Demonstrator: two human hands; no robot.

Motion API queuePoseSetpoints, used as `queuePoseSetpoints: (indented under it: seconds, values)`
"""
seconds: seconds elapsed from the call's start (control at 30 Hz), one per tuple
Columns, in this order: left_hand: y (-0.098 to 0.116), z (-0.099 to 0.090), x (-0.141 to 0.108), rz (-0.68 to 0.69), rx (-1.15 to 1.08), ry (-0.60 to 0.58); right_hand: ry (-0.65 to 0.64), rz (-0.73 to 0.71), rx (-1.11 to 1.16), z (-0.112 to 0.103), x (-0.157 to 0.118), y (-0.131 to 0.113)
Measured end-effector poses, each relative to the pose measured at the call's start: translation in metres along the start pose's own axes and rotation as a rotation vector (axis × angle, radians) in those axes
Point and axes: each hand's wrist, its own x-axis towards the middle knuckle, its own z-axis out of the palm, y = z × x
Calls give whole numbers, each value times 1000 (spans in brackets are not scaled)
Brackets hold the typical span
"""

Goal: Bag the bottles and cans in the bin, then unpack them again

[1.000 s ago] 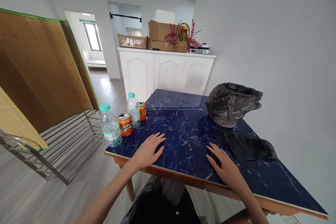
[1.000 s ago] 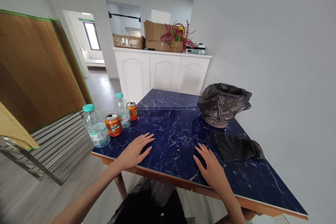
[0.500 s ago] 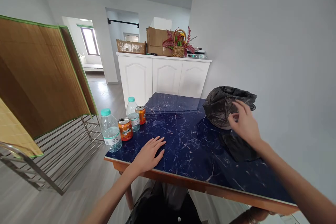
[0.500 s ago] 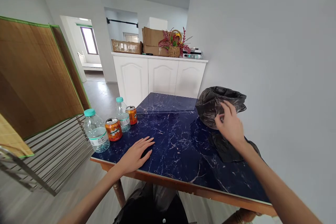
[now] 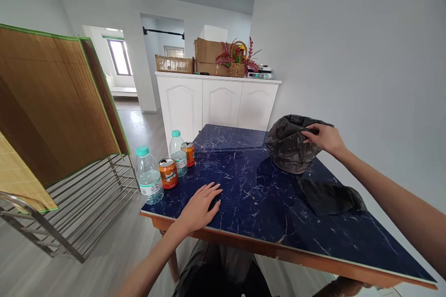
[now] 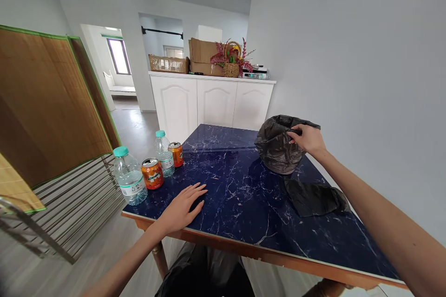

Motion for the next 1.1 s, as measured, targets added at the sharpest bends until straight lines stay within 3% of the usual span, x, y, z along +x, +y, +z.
queuePoseSetpoints:
  seconds: [0.17,0.43,0.63,0.77,0.87,0.93,1.0,1.1]
  values:
    - [1,1,0,1,-5,5,-43,-98,141,-13,-45,-25]
    - [1,-1,0,10,3,18,-54,-349,330,-48,-137,-114]
    - [1,-4,1,11,20,21,6,-433,390,-52,-171,-147]
    - [6,-7,2,18,33,29,163,-376,576,-40,-195,-140]
    - [15,-16,-3,34,42,41,317,-230,679,-13,-220,-115]
    - [22,-31,-11,42,60,83,278,-122,756,12,-237,-91]
    - [28,-56,-21,59,123,236,141,3,829,38,-251,-68]
    - [31,-106,-31,63,329,655,-46,109,895,68,-267,-41]
